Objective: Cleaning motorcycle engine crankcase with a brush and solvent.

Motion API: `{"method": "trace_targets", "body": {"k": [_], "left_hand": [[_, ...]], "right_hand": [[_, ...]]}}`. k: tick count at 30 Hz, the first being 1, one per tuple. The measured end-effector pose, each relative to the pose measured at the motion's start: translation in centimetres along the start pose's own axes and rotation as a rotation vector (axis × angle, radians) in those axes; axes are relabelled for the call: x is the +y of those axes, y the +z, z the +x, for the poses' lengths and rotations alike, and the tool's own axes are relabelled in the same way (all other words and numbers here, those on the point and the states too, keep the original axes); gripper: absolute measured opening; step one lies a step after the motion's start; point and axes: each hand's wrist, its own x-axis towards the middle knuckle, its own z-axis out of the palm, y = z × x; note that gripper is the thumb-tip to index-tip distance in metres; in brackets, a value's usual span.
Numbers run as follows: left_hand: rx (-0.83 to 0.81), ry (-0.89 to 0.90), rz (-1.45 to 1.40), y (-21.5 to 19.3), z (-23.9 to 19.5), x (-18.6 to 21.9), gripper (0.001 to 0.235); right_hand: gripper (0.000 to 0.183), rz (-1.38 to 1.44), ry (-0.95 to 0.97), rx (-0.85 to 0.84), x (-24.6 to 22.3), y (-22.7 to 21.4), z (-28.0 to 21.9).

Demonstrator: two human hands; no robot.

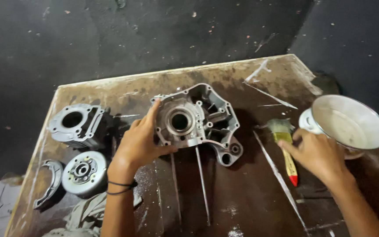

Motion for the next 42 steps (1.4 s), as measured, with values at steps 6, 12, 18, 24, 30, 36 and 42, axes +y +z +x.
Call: {"method": "trace_targets", "body": {"k": [6, 12, 18, 24, 30, 36, 42], "left_hand": [[-0.02, -0.026, -0.012, -0.1, -0.2, -0.2, 0.134], [-0.01, -0.011, -0.03, 0.0, 0.0, -0.4, 0.137], [-0.03, -0.032, -0.032, -0.2, 0.0, -0.2, 0.136], [-0.021, -0.017, -0.006, 0.0, 0.2, -0.6, 0.137], [-0.067, -0.047, -0.007, -0.4, 0.1, 0.0, 0.139], [-0.057, -0.051, -0.02, -0.4, 0.3, 0.3, 0.141], [-0.051, -0.018, -0.073, -0.3, 0.1, -0.2, 0.135]], "right_hand": [[0.052, -0.09, -0.033, -0.158, 1.3, 2.4, -0.8], [0.031, 0.618, 0.003, -0.057, 6.6, 1.2, 2.0], [0.045, 0.663, -0.003, 0.26, 25.3, 0.6, 12.5], [0.051, 0.828, -0.004, 0.435, 39.9, 8.0, 20.7], [0.042, 0.848, -0.015, 0.649, 20.7, 1.4, 9.0], [0.045, 0.243, 0.078, 0.548, 17.4, 2.0, 7.2], [0.039, 0.172, 0.103, 0.379, 10.2, 0.5, 5.8]]}}
